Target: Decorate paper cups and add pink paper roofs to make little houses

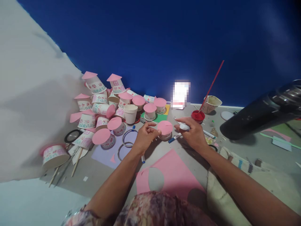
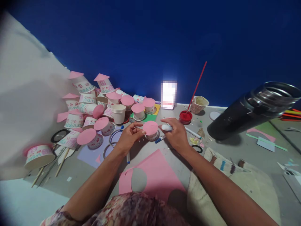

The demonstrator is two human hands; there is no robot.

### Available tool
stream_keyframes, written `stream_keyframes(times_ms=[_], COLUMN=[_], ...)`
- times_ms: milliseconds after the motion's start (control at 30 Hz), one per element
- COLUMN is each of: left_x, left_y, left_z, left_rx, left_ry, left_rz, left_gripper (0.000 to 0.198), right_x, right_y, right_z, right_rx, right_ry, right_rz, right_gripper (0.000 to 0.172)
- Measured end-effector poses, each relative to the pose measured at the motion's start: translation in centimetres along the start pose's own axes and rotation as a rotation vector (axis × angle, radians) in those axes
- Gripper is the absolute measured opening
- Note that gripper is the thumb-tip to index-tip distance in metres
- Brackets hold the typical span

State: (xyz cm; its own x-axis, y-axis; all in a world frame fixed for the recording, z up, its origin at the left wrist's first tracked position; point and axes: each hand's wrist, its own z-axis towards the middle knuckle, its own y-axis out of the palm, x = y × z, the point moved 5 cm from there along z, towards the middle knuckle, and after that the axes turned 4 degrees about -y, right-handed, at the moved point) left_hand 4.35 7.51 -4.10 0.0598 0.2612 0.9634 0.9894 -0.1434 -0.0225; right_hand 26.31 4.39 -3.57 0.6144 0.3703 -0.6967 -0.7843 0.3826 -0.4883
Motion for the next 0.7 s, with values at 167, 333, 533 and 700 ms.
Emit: stream_keyframes(times_ms=[167,333,533,700], left_x=[1.4,1.8,0.8,0.7], left_y=[-0.7,0.7,1.4,0.4], left_z=[-0.6,-0.8,0.6,1.5], left_rx=[0.089,-0.05,-0.091,-0.077], left_ry=[0.177,0.332,0.301,0.203], left_rz=[0.172,0.339,0.208,-0.191], left_gripper=[0.066,0.098,0.099,0.101], right_x=[1.2,1.3,1.2,0.7], right_y=[-0.8,-0.8,-0.8,-1.0], right_z=[-0.1,-0.2,0.1,0.2], right_rx=[0.028,0.014,-0.023,-0.078], right_ry=[0.107,0.168,0.263,0.377], right_rz=[0.033,0.076,0.146,0.259], right_gripper=[0.023,0.024,0.022,0.026])
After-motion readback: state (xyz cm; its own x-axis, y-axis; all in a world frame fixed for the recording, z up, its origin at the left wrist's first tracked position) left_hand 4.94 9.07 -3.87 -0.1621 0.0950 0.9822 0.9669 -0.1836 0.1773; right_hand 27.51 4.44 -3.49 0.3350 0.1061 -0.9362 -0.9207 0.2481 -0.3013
